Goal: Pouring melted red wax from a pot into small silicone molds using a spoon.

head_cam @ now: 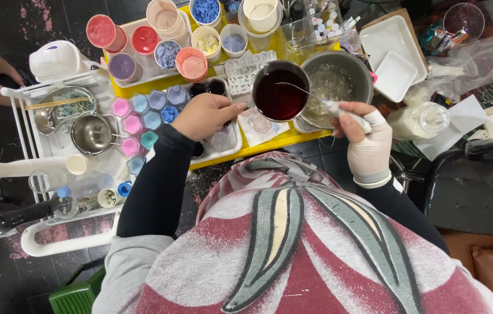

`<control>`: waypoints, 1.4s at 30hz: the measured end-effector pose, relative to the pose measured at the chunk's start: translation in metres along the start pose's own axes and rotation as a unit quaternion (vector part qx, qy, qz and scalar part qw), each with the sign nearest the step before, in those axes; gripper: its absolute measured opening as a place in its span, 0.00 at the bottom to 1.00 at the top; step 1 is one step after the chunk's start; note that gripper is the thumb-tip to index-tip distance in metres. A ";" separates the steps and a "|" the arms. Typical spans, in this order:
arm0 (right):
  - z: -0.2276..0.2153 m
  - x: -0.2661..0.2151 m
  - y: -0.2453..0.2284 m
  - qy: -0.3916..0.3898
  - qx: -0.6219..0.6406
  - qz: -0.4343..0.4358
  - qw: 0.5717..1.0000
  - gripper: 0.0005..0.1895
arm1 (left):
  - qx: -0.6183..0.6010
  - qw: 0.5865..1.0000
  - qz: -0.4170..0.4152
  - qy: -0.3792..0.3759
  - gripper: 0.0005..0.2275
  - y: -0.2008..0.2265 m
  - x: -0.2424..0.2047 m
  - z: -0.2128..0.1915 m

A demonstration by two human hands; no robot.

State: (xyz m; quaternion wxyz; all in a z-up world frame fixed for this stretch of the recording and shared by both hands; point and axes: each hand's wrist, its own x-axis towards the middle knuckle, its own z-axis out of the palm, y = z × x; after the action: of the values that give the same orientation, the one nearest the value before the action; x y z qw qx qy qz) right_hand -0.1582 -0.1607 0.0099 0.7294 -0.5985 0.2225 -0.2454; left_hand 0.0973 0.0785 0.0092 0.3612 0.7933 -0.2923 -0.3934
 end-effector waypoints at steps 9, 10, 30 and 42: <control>0.029 -0.006 0.006 -0.052 -0.060 0.094 0.992 0.18 | -0.044 0.996 -0.069 0.032 0.19 -0.009 -0.013 -0.021; 0.030 -0.006 0.009 -0.051 -0.061 0.095 0.992 0.18 | -0.044 0.996 -0.070 0.031 0.19 -0.009 -0.013 -0.022; 0.058 -0.015 0.036 -0.177 -0.301 -0.013 0.937 0.31 | -0.043 0.991 -0.009 0.128 0.17 -0.071 0.031 0.000; 0.065 -0.021 0.037 -0.141 -0.382 -0.132 0.904 0.23 | -0.038 0.989 -0.029 0.142 0.17 -0.070 0.029 0.007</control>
State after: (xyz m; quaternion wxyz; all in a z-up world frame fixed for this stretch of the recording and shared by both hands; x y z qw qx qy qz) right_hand -0.1313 -0.0918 -0.0139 0.4295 -0.8836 0.1123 -0.1488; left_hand 0.1193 0.0943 -0.0623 0.4179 0.8348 -0.1997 -0.2977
